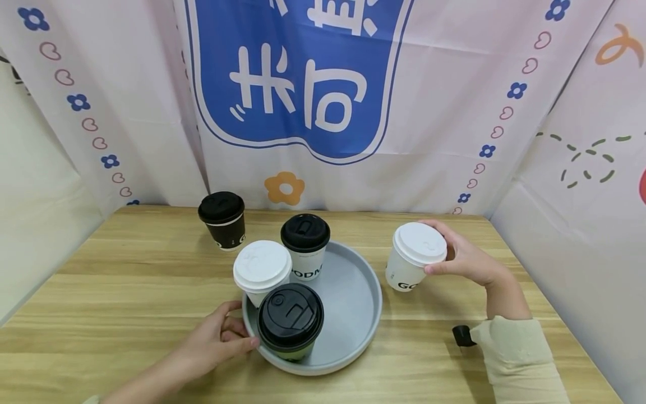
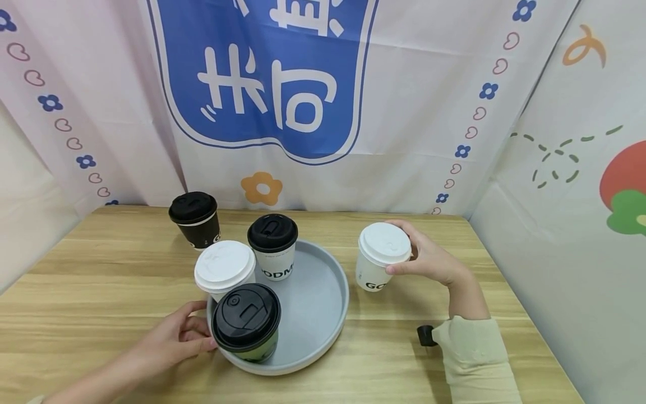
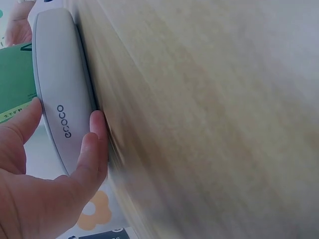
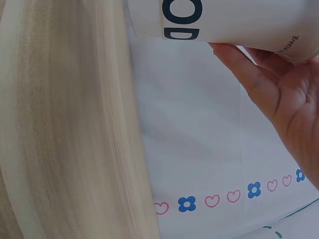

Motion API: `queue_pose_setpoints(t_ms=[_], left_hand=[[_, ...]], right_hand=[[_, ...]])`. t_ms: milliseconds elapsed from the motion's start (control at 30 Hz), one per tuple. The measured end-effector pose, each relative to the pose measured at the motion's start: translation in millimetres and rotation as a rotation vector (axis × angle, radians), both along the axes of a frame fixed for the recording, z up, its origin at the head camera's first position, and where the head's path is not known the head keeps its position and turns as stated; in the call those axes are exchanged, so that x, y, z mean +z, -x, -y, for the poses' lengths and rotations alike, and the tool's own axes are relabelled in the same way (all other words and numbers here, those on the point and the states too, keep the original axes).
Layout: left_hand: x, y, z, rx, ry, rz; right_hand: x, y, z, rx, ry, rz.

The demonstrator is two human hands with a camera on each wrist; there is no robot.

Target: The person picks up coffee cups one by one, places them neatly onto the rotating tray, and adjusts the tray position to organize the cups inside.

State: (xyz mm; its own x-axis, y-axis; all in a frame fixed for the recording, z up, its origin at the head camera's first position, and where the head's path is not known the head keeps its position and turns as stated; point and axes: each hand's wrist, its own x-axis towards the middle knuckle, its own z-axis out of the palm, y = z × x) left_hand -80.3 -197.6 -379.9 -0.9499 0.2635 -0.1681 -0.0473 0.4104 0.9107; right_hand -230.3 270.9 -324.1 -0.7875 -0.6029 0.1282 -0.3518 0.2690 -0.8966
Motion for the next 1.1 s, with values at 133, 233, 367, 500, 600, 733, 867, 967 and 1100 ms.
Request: queue_pose_setpoints(t_ms=[133,233,367,500,600,733,867,967,1100], left_hand=[[0.0,0.6,0.4,0.000,0.009,-0.006],[-0.1,1.5,0.7,-0.002,0.007,-0.010],[-0.4,3.2,1.7,-0.009,-0.001,-0.017],[-0.8,4.3,3.0,-0.017,-0.007,-0.023],[-0.9,4.8,3.9,-0.024,-0.012,-0.026],[-0.4,6.1,4.7,-0.033,-0.016,-0.025],[0.9,8.2,5.6,-0.040,-0.010,-0.011],[2.0,9.7,6.4,-0.044,-0.006,0.007],[3.5,10.6,7.3,-0.041,0.000,0.027]], right_hand=[[0.6,-0.9,-1.3,-0.007,0.000,-0.003],[0.9,-1.4,-2.3,-0.005,0.004,-0.012],[1.0,-1.6,-3.3,0.000,0.008,-0.018],[2.0,-1.5,-3.3,0.001,0.012,-0.022],[3.3,-1.5,-3.1,0.002,0.016,-0.029],[4.9,-2.1,-3.0,0.003,0.018,-0.040],[6.5,-4.1,-3.3,0.017,0.019,-0.050],[8.5,-6.2,-3.2,0.033,0.025,-0.054],[11.8,-8.9,-2.2,0.045,0.030,-0.063]])
